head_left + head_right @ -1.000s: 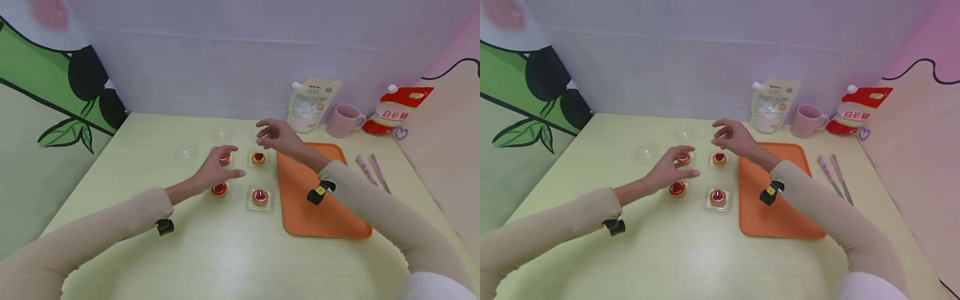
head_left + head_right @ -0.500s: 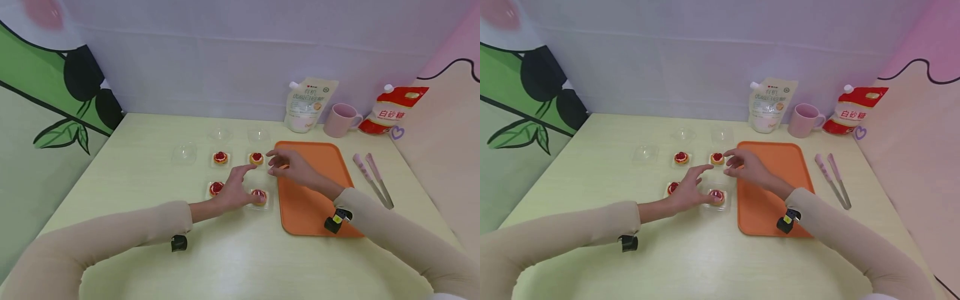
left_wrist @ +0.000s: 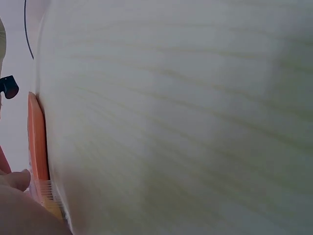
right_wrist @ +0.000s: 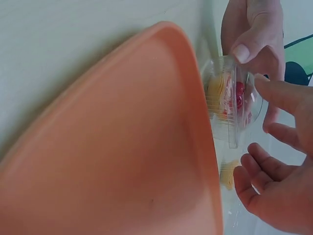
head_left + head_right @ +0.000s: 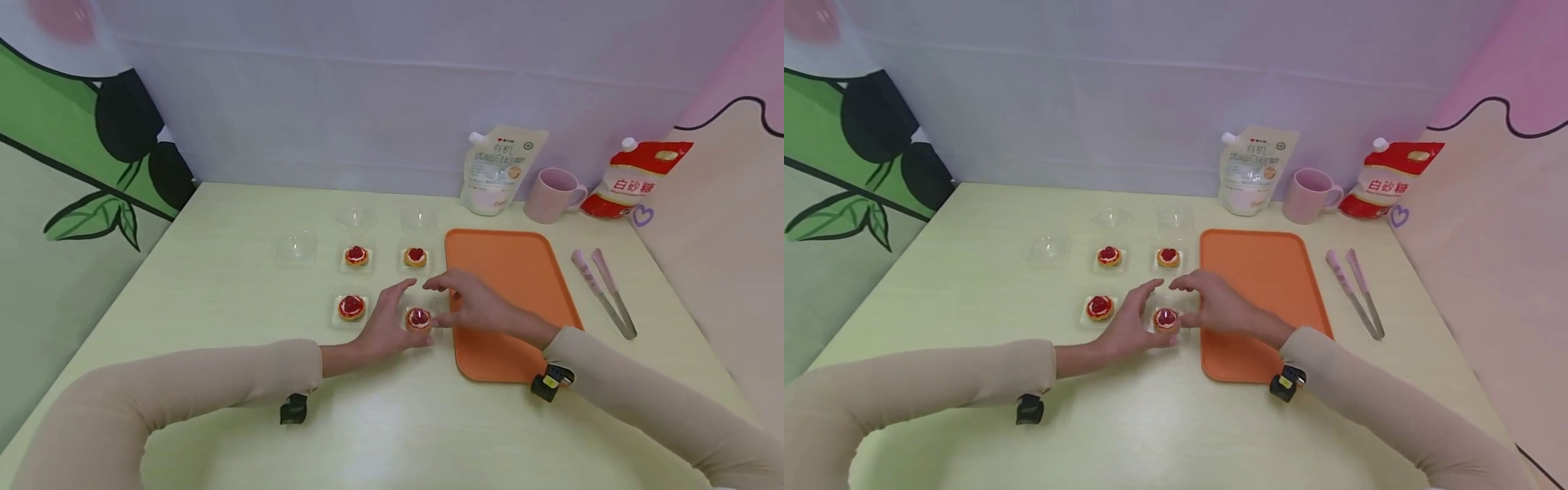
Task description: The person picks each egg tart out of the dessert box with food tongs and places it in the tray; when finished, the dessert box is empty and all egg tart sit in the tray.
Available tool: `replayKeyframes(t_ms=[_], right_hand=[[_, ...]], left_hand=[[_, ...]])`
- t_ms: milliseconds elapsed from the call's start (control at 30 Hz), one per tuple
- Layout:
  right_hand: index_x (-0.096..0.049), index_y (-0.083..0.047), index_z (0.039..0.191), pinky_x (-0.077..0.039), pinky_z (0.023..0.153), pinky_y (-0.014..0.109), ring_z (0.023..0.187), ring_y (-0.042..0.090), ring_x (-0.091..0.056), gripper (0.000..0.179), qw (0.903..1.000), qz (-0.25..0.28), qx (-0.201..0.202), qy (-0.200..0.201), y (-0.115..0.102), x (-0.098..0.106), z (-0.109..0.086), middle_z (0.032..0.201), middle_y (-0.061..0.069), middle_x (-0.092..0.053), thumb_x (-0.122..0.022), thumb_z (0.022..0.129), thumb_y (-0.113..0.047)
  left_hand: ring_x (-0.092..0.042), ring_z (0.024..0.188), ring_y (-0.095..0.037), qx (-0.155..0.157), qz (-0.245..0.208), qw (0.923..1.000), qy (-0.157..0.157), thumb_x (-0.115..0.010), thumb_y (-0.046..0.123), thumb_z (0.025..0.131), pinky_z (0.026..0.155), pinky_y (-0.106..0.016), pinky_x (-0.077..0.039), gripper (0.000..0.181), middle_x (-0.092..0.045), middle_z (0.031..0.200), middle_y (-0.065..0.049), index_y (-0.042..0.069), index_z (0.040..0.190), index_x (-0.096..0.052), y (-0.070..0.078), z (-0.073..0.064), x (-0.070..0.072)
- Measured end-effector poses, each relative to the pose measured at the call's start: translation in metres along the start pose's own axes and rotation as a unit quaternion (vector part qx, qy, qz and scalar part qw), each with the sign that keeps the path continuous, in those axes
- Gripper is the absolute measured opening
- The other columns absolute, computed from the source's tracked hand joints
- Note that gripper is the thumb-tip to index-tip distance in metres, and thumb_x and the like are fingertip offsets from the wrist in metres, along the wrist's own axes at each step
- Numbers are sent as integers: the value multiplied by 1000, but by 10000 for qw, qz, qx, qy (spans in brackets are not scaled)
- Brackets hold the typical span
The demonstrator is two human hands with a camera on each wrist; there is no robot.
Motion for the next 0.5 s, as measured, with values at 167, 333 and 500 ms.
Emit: replayKeyframes(t_ms=[167, 333, 500], right_hand=[[-66, -11, 125, -47, 100, 49, 120, 27, -56, 52, 9993, -302, -7, -229, -5, -6, -1, 127, 7, -64, -85, 79, -24], [-65, -11, 127, -45, 105, 50, 123, 28, -54, 57, 9979, -581, 50, -294, -5, -12, -3, 129, 7, -63, -87, 77, -26], [-61, -11, 132, -45, 105, 49, 124, 28, -53, 67, 9962, -808, 149, -299, -5, -17, -3, 132, 6, -59, -89, 75, -30]], left_hand=[[-39, 140, -33, -385, 285, 9988, -127, -88, 8, 70, 117, -49, -33, 90, -42, 148, -19, 6, 147, -42, -5, 0, -2], [-43, 136, -32, -368, 404, 9982, -245, -86, 7, 72, 116, -48, -35, 86, -44, 145, -18, 5, 146, -43, -7, 0, -1], [-47, 132, -30, -367, 634, 9970, -268, -85, 5, 73, 114, -45, -38, 83, -45, 140, -16, 6, 145, -44, -11, 2, -1]])
Point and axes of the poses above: each hand's wrist, its own z-axis towards the middle knuckle, its own x-axis out of the back of the hand, y = z × x, the point moved 6 cm from there along z, towards the middle knuckle
